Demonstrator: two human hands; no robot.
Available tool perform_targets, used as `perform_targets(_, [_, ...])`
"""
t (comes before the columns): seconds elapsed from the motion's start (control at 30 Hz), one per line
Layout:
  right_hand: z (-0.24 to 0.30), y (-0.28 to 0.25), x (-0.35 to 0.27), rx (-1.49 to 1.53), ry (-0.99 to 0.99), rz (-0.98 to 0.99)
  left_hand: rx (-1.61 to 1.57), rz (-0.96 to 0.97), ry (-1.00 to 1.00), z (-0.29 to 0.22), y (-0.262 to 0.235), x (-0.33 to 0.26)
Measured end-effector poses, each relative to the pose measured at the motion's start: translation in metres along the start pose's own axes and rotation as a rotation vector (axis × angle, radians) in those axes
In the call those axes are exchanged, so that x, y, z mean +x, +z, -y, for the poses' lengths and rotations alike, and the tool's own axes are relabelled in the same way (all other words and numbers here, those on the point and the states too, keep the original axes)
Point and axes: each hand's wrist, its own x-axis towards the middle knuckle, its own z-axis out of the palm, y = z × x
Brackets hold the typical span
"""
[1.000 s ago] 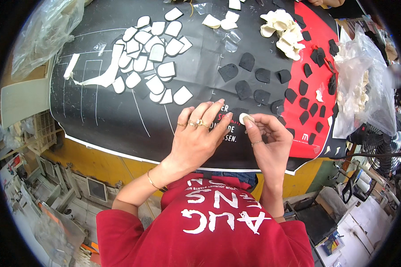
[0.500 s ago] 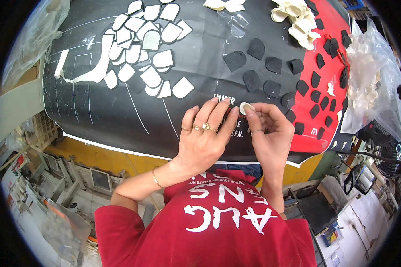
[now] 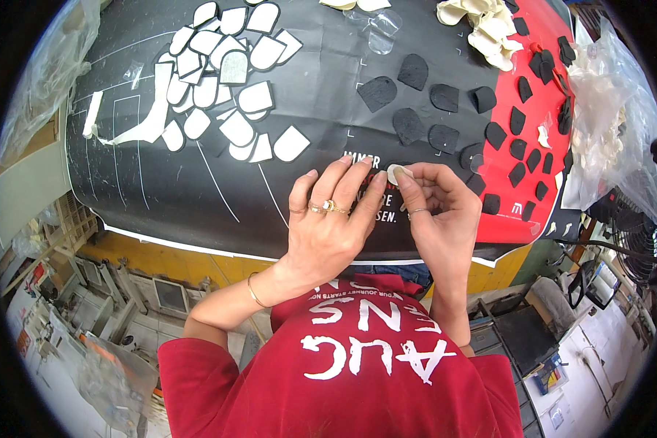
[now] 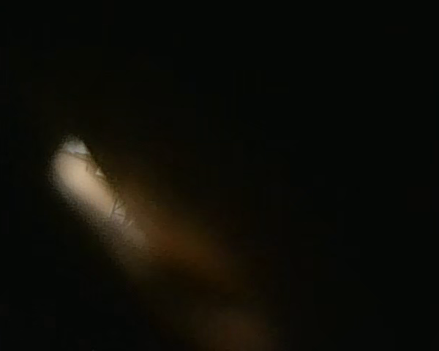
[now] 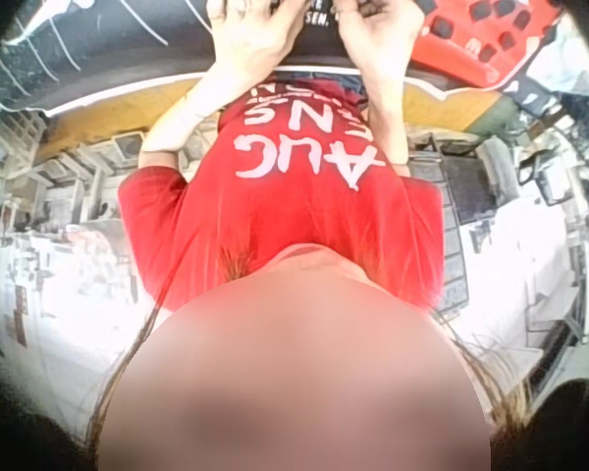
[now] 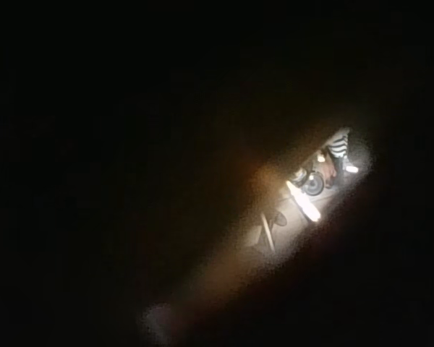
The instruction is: The person repeatedly picks small white and black foam pieces from a table and presses them together by hand to form small assemblies. The person places the finished assemblies into a growing pile on the table. No tools are used.
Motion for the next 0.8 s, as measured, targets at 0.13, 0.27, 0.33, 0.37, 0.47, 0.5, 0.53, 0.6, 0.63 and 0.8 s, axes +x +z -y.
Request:
perform_targets(0.13, [-0.002, 0.002, -0.001, -0.024, -0.035, -0.017, -0.011, 0.0, -0.001, 0.0, 0.001, 0.0])
perform_targets(0.27, [-0.002, 0.004, -0.001, -0.028, -0.047, -0.033, -0.02, 0.004, 0.01, 0.001, 0.0, 0.0])
perform_targets(0.33, [-0.001, 0.005, -0.002, -0.032, -0.051, -0.047, -0.07, 0.019, -0.008, 0.003, -0.002, 0.001])
perform_targets(0.37, [0.0, 0.005, -0.002, -0.034, -0.054, -0.056, -0.119, 0.033, -0.03, 0.005, -0.004, 0.001])
perform_targets(0.47, [0.0, 0.007, -0.003, -0.071, -0.081, -0.077, -0.223, 0.0, -0.055, 0.01, -0.007, 0.003])
perform_targets(0.5, [0.0, 0.007, -0.003, -0.07, -0.105, -0.083, -0.234, 0.002, -0.051, 0.011, -0.008, 0.004])
perform_targets(0.53, [0.0, 0.007, -0.003, -0.071, -0.132, -0.088, -0.213, 0.023, -0.028, 0.012, -0.008, 0.004])
perform_targets(0.6, [0.0, 0.008, -0.002, -0.081, -0.163, -0.092, -0.171, 0.065, 0.013, 0.012, -0.008, 0.005])
perform_targets(0.63, [0.0, 0.008, -0.003, -0.09, -0.165, -0.092, -0.154, 0.064, 0.026, 0.012, -0.007, 0.006])
perform_targets(0.8, [0.004, 0.01, -0.006, -0.152, -0.207, -0.111, -0.072, 0.063, 0.088, 0.012, -0.004, 0.008])
